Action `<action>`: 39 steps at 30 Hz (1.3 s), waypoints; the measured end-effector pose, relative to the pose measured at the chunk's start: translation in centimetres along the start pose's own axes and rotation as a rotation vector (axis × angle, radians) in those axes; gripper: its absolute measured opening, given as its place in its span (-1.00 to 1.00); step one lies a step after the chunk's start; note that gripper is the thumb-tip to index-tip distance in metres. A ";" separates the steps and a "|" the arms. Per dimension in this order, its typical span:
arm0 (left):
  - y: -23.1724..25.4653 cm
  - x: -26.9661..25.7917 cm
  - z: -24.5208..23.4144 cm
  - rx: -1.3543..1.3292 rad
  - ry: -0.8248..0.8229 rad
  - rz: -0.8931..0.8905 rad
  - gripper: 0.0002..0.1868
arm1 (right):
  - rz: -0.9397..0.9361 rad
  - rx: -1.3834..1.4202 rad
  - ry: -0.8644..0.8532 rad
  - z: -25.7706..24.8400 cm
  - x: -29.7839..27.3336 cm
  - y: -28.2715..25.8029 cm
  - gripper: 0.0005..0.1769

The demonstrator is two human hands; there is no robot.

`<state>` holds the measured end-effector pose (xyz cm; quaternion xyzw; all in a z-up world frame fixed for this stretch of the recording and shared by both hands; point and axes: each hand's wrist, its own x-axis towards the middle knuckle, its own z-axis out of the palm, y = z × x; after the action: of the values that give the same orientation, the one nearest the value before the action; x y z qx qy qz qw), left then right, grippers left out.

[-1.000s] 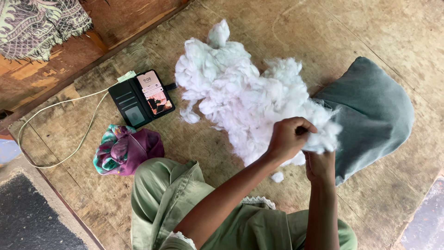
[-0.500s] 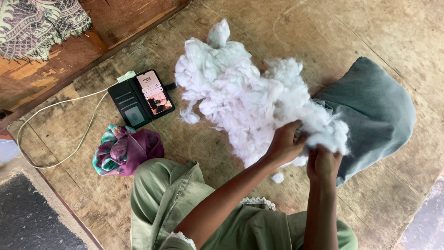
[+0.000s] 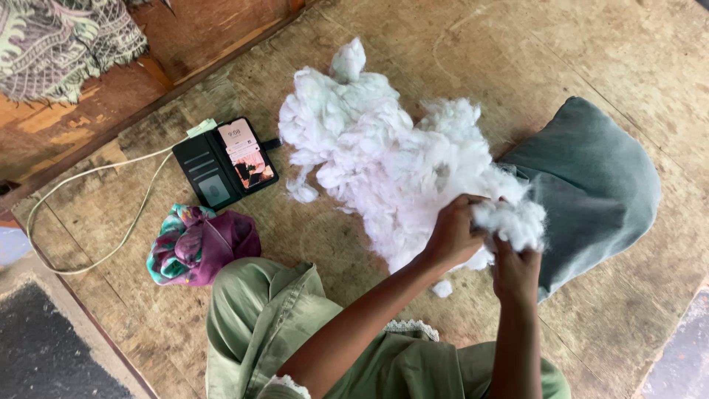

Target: The person sits on the floor and repeatedly pulls apart and fluffs a large pile of white cotton fibers by hand. The hands continuously separate clumps and aerate the material without using any tools.

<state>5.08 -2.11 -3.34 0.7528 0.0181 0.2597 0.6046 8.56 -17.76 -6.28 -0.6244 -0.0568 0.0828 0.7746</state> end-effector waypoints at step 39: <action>-3.9 -3.2 -4.7 -0.431 0.038 -0.704 -0.59 | 0.113 -0.204 -0.187 0.4 -2.5 2.3 -0.61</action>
<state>1.52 2.08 -7.48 0.5521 0.2308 0.0486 0.7997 5.86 -17.36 -8.42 -0.6917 -0.1015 0.1777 0.6926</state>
